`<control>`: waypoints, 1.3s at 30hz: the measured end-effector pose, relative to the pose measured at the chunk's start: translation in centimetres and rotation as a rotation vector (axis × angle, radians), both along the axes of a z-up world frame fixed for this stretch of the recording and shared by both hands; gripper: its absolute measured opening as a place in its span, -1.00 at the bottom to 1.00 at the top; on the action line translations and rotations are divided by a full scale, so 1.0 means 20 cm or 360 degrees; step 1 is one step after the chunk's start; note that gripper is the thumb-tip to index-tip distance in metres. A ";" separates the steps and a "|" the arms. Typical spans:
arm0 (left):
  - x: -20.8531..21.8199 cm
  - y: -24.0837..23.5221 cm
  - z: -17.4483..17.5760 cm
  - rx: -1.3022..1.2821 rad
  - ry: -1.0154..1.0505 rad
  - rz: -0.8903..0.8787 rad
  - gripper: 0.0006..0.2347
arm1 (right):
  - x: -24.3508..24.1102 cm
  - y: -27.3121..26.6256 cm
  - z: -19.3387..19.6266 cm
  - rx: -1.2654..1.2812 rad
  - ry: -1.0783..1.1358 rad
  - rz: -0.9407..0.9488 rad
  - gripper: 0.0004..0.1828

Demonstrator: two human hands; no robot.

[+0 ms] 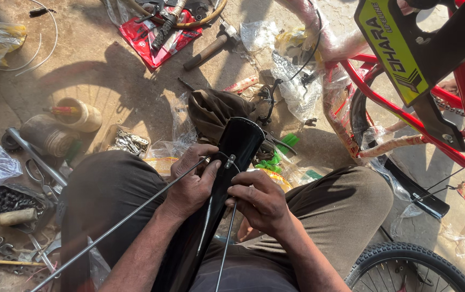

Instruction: The person sits on the ground and works on a bicycle's rear mudguard and frame. They thread a cable through the mudguard, use a screwdriver to tighten a screw, and then use pliers to adjust a cable near the chainstay.

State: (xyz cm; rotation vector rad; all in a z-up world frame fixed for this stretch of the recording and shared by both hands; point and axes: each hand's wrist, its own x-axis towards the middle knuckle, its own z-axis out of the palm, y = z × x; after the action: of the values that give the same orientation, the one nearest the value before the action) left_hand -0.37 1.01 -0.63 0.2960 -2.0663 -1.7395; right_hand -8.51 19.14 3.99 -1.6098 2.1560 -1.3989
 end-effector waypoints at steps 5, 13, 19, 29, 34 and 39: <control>0.00 0.01 -0.03 -0.0309 0.0160 0.0151 -0.84 | 0.00 0.01 -0.06 -0.0040 0.0085 0.0027 -0.76; 0.02 -0.01 -0.03 -0.0367 0.0138 0.0171 -0.85 | 0.04 -0.03 -0.13 -0.0224 0.0077 -0.0161 -0.80; 0.06 0.02 -0.01 -0.0395 0.0140 0.0128 -0.88 | 0.02 -0.02 -0.17 -0.0357 0.0102 -0.0296 -0.84; 0.07 0.05 -0.04 -0.0457 0.0059 0.0095 -0.93 | 0.04 -0.02 -0.16 -0.0408 0.0176 -0.0285 -0.85; 0.06 0.05 -0.06 -0.0384 -0.0017 0.0077 -0.91 | 0.05 -0.02 -0.14 -0.0415 0.0170 -0.0290 -0.84; 0.06 0.06 -0.07 -0.0316 -0.0105 0.0096 -0.87 | 0.07 -0.04 -0.14 -0.0415 0.0116 -0.0351 -0.86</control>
State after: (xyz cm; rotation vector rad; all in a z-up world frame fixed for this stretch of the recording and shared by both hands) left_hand 0.74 2.19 -2.04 0.3551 -2.2325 -1.4939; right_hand -7.16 18.37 1.13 -1.5621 2.3351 -1.7777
